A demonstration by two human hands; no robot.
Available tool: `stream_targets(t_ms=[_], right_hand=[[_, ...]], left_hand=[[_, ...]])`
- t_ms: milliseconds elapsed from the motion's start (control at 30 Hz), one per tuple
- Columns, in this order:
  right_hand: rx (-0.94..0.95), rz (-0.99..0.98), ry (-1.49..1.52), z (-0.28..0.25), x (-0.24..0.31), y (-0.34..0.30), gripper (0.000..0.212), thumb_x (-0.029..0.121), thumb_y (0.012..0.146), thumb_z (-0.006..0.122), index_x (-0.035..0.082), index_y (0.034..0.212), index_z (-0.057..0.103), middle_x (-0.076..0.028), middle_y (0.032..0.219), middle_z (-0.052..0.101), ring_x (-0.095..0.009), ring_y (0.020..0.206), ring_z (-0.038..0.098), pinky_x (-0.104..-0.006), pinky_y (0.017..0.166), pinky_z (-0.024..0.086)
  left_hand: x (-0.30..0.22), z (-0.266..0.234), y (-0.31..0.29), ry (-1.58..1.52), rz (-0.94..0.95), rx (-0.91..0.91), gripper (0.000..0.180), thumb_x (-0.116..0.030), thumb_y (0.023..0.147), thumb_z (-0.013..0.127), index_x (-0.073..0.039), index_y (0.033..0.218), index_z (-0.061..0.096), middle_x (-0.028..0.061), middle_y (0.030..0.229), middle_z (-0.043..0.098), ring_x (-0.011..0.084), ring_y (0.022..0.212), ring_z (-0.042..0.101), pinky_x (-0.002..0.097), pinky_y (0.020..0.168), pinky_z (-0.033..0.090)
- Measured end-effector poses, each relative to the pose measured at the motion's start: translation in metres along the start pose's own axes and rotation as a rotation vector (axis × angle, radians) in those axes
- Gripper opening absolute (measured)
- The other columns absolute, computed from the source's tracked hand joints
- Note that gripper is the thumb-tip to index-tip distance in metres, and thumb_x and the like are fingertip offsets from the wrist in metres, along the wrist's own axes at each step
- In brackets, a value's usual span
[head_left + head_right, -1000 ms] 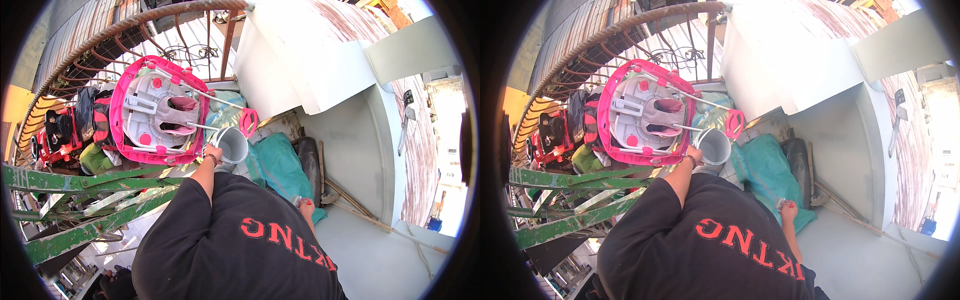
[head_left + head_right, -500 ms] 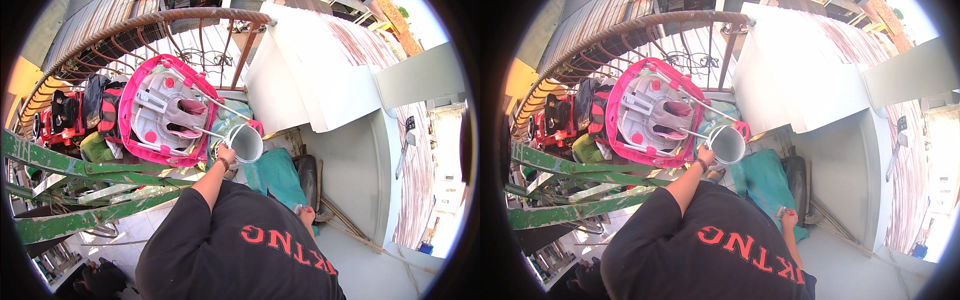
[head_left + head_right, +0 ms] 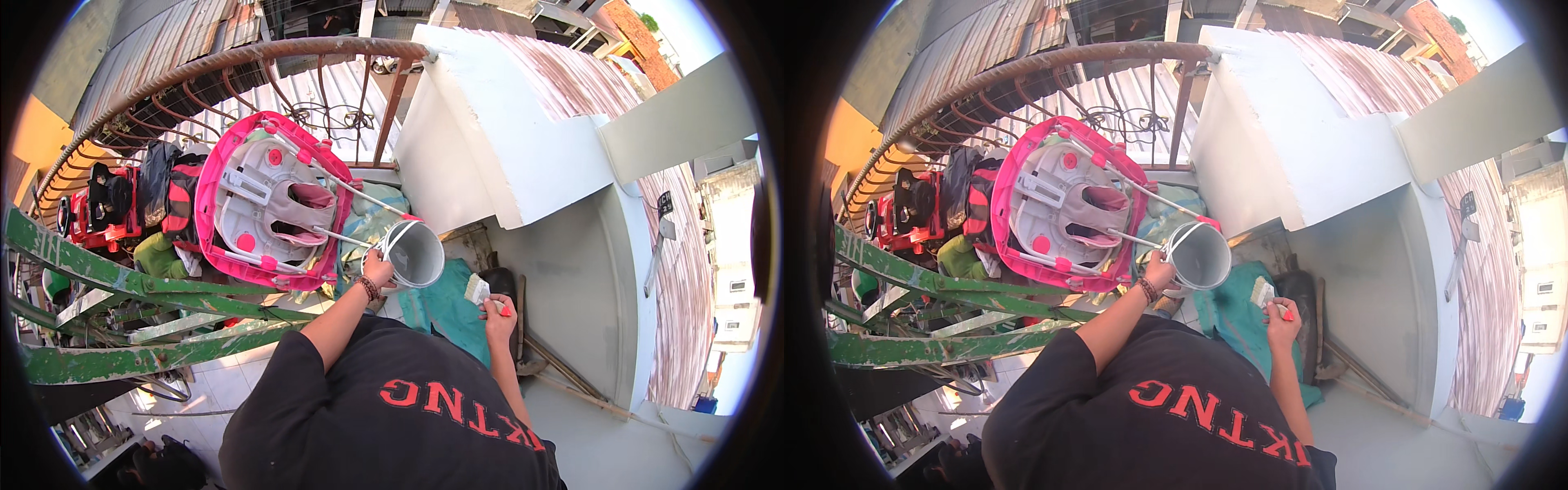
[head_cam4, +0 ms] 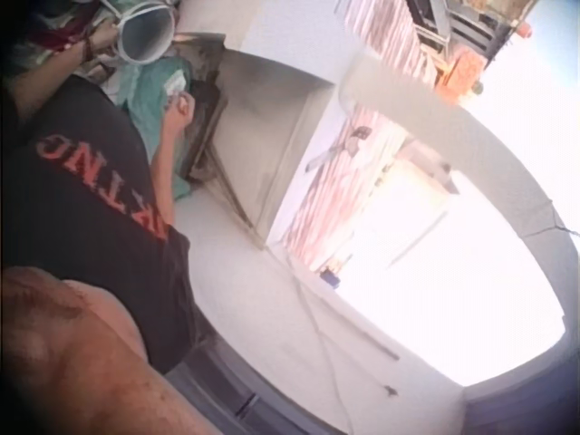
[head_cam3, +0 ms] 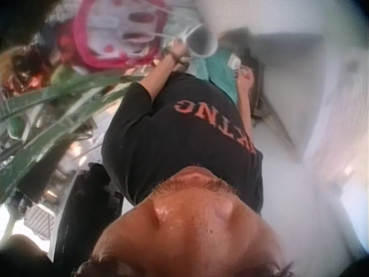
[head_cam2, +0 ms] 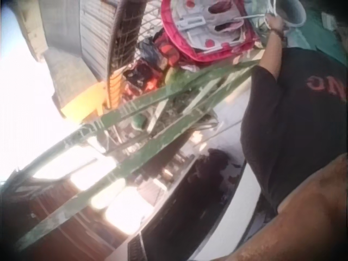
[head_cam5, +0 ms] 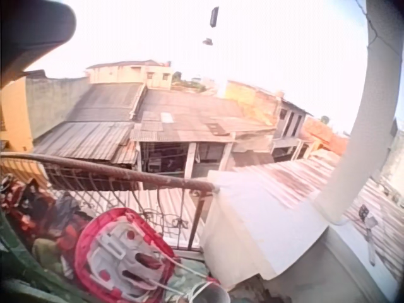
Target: The person carries a paint bucket and brush, moves from a cluttered indoor room to an outdoor balcony, and paints white sections of the balcony wall and ceiling. The person repeatedly dips the brush into the bucket and applies paint to the wall and ceiling surfaces.
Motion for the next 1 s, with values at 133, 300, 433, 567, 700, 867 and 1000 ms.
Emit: stream_targets(t_ms=[133, 300, 433, 567, 700, 867, 1000], right_hand=[[0.067, -0.05, 0.112, 0.024, 0.04, -0.012, 0.013, 0.005, 0.087, 0.066, 0.0, 0.097, 0.06, -0.007, 0.081, 0.064, -0.012, 0.069, 0.064, -0.0253, 0.055, 0.054], [0.149, -0.027, 0.134, 0.035, 0.054, -0.027, 0.014, 0.006, 0.087, 0.066, -0.001, 0.096, 0.06, -0.007, 0.083, 0.064, -0.012, 0.071, 0.064, -0.0249, 0.056, 0.054], [0.197, 0.03, 0.078, 0.037, 0.05, -0.037, 0.014, 0.008, 0.087, 0.067, -0.001, 0.096, 0.061, -0.006, 0.084, 0.064, -0.011, 0.071, 0.064, -0.0252, 0.058, 0.054], [0.234, 0.063, 0.006, 0.035, 0.042, -0.04, 0.014, 0.007, 0.088, 0.065, 0.0, 0.098, 0.059, -0.006, 0.082, 0.064, -0.012, 0.072, 0.064, -0.0263, 0.058, 0.053], [0.229, 0.054, 0.016, 0.035, 0.043, -0.041, 0.015, 0.008, 0.086, 0.067, 0.0, 0.097, 0.061, -0.005, 0.078, 0.065, -0.01, 0.07, 0.063, -0.0251, 0.058, 0.054], [0.232, 0.025, -0.022, 0.03, 0.041, -0.041, 0.016, 0.009, 0.087, 0.066, 0.0, 0.099, 0.06, -0.006, 0.081, 0.064, -0.012, 0.073, 0.064, -0.0255, 0.058, 0.053], [0.246, 0.027, -0.052, 0.024, 0.043, -0.044, 0.017, 0.01, 0.088, 0.066, 0.001, 0.1, 0.059, -0.006, 0.084, 0.063, -0.013, 0.074, 0.064, -0.0259, 0.059, 0.053]], left_hand=[[0.0, 0.006, -0.019, 0.015, 0.03, 0.079, 0.051, 0.005, 0.077, 0.051, -0.002, 0.124, 0.033, 0.0218, 0.109, 0.053, 0.037, 0.088, 0.067, 0.0516, 0.064, 0.062], [-0.004, 0.022, -0.044, 0.062, 0.034, 0.211, 0.051, 0.01, 0.074, 0.049, 0.0, 0.121, 0.032, 0.0204, 0.104, 0.054, 0.036, 0.082, 0.068, 0.0497, 0.062, 0.061], [-0.008, 0.034, -0.061, 0.07, 0.013, 0.301, 0.049, 0.011, 0.073, 0.049, -0.001, 0.118, 0.032, 0.0193, 0.103, 0.053, 0.0329, 0.082, 0.067, 0.0471, 0.061, 0.062], [-0.014, 0.042, -0.074, 0.184, 0.033, 0.344, 0.05, 0.01, 0.074, 0.05, -0.001, 0.12, 0.034, 0.0174, 0.102, 0.051, 0.03, 0.086, 0.066, 0.044, 0.06, 0.061], [-0.026, 0.047, -0.087, 0.276, 0.072, 0.377, 0.049, 0.009, 0.076, 0.051, 0.0, 0.122, 0.036, 0.0196, 0.1, 0.056, 0.028, 0.082, 0.067, 0.0408, 0.06, 0.06], [-0.023, 0.049, -0.089, 0.3, 0.116, 0.357, 0.045, 0.008, 0.079, 0.047, -0.002, 0.122, 0.038, 0.0213, 0.099, 0.06, 0.0293, 0.077, 0.07, 0.0401, 0.058, 0.06], [-0.02, 0.043, -0.095, 0.276, 0.185, 0.313, 0.039, 0.008, 0.081, 0.046, -0.004, 0.118, 0.039, 0.0223, 0.1, 0.061, 0.0295, 0.079, 0.07, 0.0401, 0.054, 0.06]])
Point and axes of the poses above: each hand's wrist, its own y-axis towards the middle knuckle, its own z-axis out of the palm, x = y × z, the point moved 4 cm from there along y, towards the middle knuckle
